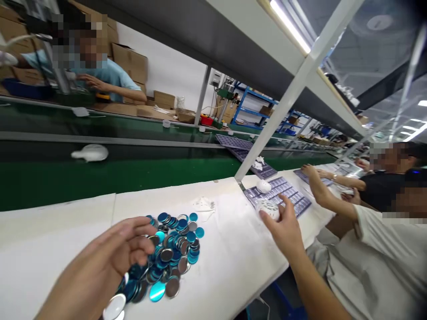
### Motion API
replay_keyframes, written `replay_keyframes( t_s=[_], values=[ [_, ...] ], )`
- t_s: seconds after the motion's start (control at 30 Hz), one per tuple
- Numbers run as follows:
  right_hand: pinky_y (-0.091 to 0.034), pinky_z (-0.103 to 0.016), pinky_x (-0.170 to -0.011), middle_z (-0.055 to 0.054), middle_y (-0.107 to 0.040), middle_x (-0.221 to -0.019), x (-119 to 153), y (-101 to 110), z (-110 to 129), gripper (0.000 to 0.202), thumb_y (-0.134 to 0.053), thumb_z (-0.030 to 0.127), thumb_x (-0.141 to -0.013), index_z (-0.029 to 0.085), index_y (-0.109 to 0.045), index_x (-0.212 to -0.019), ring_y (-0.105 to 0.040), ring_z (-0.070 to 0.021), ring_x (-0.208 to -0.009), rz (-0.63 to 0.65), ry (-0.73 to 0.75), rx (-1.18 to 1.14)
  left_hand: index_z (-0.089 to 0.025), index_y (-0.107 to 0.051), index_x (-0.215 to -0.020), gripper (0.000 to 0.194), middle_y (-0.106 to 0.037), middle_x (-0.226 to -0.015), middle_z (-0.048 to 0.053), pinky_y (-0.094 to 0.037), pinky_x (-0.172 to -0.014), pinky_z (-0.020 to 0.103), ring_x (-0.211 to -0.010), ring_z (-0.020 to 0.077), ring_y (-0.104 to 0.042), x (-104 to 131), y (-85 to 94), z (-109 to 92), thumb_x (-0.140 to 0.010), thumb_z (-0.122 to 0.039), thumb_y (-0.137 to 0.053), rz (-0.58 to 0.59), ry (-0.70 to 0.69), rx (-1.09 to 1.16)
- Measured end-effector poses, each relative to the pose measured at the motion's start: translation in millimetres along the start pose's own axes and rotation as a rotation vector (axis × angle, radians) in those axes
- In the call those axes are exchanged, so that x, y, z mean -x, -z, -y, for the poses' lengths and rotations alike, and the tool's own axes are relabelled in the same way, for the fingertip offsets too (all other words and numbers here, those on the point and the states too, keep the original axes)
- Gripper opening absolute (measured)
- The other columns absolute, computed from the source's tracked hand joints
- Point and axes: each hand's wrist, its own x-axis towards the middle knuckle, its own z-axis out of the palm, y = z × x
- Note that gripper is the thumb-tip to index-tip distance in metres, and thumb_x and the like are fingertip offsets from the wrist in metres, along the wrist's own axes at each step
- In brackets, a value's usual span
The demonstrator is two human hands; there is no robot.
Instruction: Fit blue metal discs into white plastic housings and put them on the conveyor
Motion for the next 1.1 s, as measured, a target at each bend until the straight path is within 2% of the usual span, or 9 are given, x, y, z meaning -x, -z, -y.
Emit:
replay_keyframes(
  t_s=[0.13, 0.2, 0.27, 0.33, 0.43, 0.63, 0.77, 0.9, 1.1],
  values=[
    [-0.052, -0.041, -0.093, -0.011, -0.06, -0.131, 67.9, -46.8, 80.9, 0.094, -0.078, 0.037, -0.076, 0.03, -0.023, -0.152, -0.065, -0.0279, -0.11, 0.607, 0.295, -0.613, -0.019, -0.068, -0.117, 0.036, -0.073, -0.111, 0.012, -0.061, -0.074, 0.036, -0.089, 0.028, -0.069, 17.8, -30.0, 1.3, -0.093, -0.044, -0.059, 0.141, 0.129, -0.007],
    [-0.047, -0.041, -0.099, -0.009, -0.06, -0.133, 77.7, -72.1, 116.1, 0.099, -0.083, 0.033, -0.071, 0.03, -0.027, -0.152, -0.06, -0.0279, -0.119, 0.783, 0.461, -0.568, -0.021, -0.066, -0.12, 0.036, -0.072, -0.109, 0.01, -0.061, -0.075, 0.038, -0.082, 0.025, -0.068, 20.6, -33.3, -0.4, -0.095, -0.045, -0.055, 0.163, 0.121, 0.11],
    [-0.047, -0.037, -0.099, -0.006, -0.063, -0.129, 64.8, -91.8, 136.0, 0.078, -0.075, 0.034, -0.081, 0.029, -0.036, -0.148, -0.06, -0.0244, -0.118, 0.883, 0.619, -0.413, -0.02, -0.067, -0.116, 0.035, -0.073, -0.096, 0.008, -0.06, -0.069, 0.035, -0.073, 0.0215, -0.065, 19.2, -29.7, -3.4, -0.094, -0.046, -0.056, 0.105, 0.084, 0.174],
    [-0.047, -0.034, -0.096, -0.005, -0.067, -0.121, 37.0, -103.8, 138.5, 0.037, -0.055, 0.028, -0.096, 0.025, -0.055, -0.133, -0.062, -0.0207, -0.112, 0.913, 0.714, -0.234, -0.02, -0.068, -0.115, 0.038, -0.072, -0.093, 0.007, -0.059, -0.063, 0.03, -0.073, 0.0207, -0.065, 15.2, -22.2, -6.8, -0.092, -0.05, -0.059, -0.009, 0.055, 0.202],
    [-0.047, -0.035, -0.09, -0.006, -0.07, -0.104, -4.2, -112.2, 121.3, 0.024, -0.05, 0.014, -0.094, 0.021, -0.071, -0.1, -0.064, -0.022, -0.099, 0.936, 0.743, -0.012, -0.024, -0.066, -0.12, 0.043, -0.071, -0.1, 0.007, -0.059, -0.06, 0.028, -0.076, 0.0204, -0.065, 9.5, -11.3, -9.3, -0.09, -0.054, -0.059, -0.125, 0.024, 0.242],
    [-0.041, -0.03, -0.071, -0.003, -0.063, -0.089, -16.7, -123.9, 92.7, 0.018, -0.068, 0.011, -0.077, 0.022, -0.068, -0.092, -0.057, -0.0214, -0.081, 1.004, 0.721, 0.15, -0.022, -0.066, -0.119, 0.048, -0.067, -0.074, 0.004, -0.054, -0.054, 0.029, -0.059, 0.0176, -0.055, 9.4, -7.3, -3.3, -0.087, -0.057, -0.061, -0.125, 0.06, 0.186],
    [-0.036, -0.027, -0.062, -0.001, -0.059, -0.079, -13.6, -119.0, 93.9, 0.014, -0.066, 0.011, -0.076, 0.021, -0.055, -0.075, -0.052, -0.0185, -0.073, 0.995, 0.669, 0.134, -0.022, -0.062, -0.12, 0.049, -0.067, -0.077, 0.003, -0.054, -0.063, 0.028, -0.062, 0.0166, -0.054, 13.8, -14.1, -3.3, -0.089, -0.06, -0.056, -0.04, 0.037, 0.122],
    [-0.039, -0.026, -0.058, 0.001, -0.061, -0.073, -6.8, -97.3, 101.4, 0.014, -0.053, 0.021, -0.091, 0.023, -0.045, -0.08, -0.052, -0.0151, -0.063, 1.023, 0.627, 0.022, -0.025, -0.056, -0.132, 0.051, -0.068, -0.094, 0.004, -0.052, -0.064, 0.028, -0.067, 0.0164, -0.054, 17.9, -22.3, -3.3, -0.09, -0.054, -0.06, -0.028, -0.055, 0.089],
    [-0.034, -0.018, -0.042, 0.005, -0.06, -0.063, 57.5, -80.9, 120.4, 0.02, -0.062, 0.037, -0.092, 0.023, -0.048, -0.091, -0.045, -0.0085, -0.044, 1.11, 0.313, -0.749, -0.026, -0.051, -0.141, 0.063, -0.067, -0.124, 0.007, -0.052, -0.075, 0.028, -0.101, 0.0242, -0.062, 20.4, -25.5, 5.9, -0.087, -0.054, -0.065, -0.142, -0.13, -0.021]
  ],
)
